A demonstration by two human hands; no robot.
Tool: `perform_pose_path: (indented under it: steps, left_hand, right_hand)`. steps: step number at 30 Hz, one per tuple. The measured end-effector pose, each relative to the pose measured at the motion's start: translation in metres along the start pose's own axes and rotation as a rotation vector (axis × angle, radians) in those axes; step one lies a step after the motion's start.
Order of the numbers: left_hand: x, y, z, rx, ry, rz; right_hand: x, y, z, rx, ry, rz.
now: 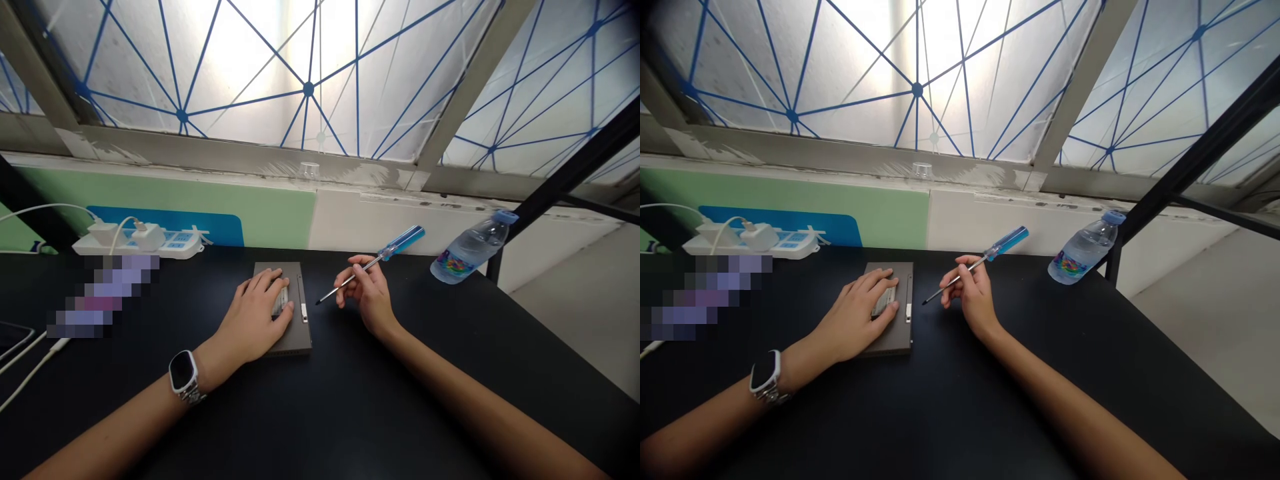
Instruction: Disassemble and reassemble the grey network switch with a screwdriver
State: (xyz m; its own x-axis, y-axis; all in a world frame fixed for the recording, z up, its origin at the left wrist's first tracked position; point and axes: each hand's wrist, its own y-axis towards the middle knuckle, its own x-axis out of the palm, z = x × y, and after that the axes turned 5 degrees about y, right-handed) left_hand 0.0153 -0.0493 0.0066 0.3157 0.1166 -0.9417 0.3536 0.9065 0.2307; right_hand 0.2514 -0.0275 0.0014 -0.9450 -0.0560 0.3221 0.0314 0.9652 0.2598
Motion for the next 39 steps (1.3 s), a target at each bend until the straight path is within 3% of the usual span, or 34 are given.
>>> perform_pose_path:
  steps: [4,10,14,25,39]
  left_hand:
    - [0.004,0.002,0.004,-0.017,-0.064,0.038]
    - [0.008,0.003,-0.003,-0.046,-0.215,0.042]
    - [0.010,0.003,-0.008,-0.035,-0.297,0.046]
    - [0.009,0.001,-0.010,-0.015,-0.285,0.030]
    - [0.007,0.000,-0.010,-0.015,-0.278,0.017]
  right_hand:
    - [0.012,0.020,-0.017,-0.079,-0.137,-0.074]
    - [0.047,0.067,-0.042,-0.163,-0.420,-0.274]
    - [0.065,0.082,-0.051,-0.284,-0.488,-0.284]
    - [0.051,0.072,-0.016,-0.288,-0.480,-0.238]
    - [0.055,0.071,-0.018,-0.262,-0.537,-0.311]
